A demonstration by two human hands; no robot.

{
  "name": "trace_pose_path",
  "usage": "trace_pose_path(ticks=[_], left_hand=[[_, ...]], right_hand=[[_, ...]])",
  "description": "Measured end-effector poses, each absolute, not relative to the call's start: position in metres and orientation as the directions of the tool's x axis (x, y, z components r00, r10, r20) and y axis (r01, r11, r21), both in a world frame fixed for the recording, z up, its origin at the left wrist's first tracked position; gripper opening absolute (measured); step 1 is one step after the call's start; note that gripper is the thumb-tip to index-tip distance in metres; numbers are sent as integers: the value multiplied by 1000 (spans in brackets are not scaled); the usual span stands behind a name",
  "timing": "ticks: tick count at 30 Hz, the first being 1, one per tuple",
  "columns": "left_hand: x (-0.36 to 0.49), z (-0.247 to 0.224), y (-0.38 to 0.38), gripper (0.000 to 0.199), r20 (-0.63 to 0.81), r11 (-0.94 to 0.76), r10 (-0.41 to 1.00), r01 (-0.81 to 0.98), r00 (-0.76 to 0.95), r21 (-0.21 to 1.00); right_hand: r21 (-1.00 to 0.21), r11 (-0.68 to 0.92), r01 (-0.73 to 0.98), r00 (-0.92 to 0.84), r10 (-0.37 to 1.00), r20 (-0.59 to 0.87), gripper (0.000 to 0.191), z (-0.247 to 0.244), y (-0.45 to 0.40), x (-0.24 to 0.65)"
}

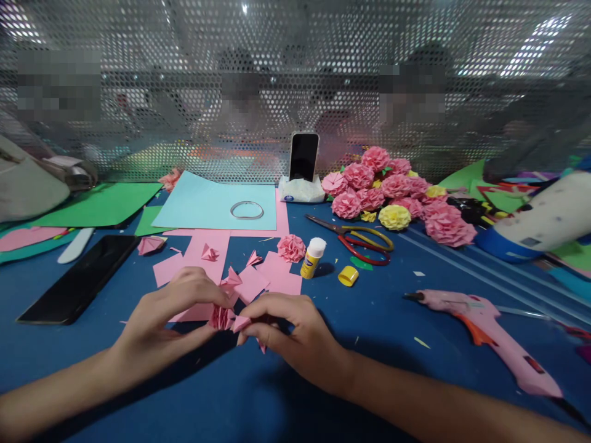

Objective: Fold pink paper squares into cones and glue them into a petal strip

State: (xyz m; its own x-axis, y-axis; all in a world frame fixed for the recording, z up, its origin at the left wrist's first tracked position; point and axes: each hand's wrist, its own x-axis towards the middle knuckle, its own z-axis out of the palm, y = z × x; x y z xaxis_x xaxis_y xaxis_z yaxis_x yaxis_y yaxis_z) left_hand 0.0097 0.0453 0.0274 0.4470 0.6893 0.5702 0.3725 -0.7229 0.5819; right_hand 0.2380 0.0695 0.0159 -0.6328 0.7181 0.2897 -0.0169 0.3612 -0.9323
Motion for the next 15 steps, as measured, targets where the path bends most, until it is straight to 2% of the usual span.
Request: trace_pose_path(ticks=[10,15], left_hand=[[6,29,47,19,608,-775,632,371,481,512],[7,31,47,15,611,-792,610,387,505,472]], right_hand=[[-968,246,53,-625,764,161,11,17,69,235],[-967,238,88,-623,771,133,12,16,69,234]])
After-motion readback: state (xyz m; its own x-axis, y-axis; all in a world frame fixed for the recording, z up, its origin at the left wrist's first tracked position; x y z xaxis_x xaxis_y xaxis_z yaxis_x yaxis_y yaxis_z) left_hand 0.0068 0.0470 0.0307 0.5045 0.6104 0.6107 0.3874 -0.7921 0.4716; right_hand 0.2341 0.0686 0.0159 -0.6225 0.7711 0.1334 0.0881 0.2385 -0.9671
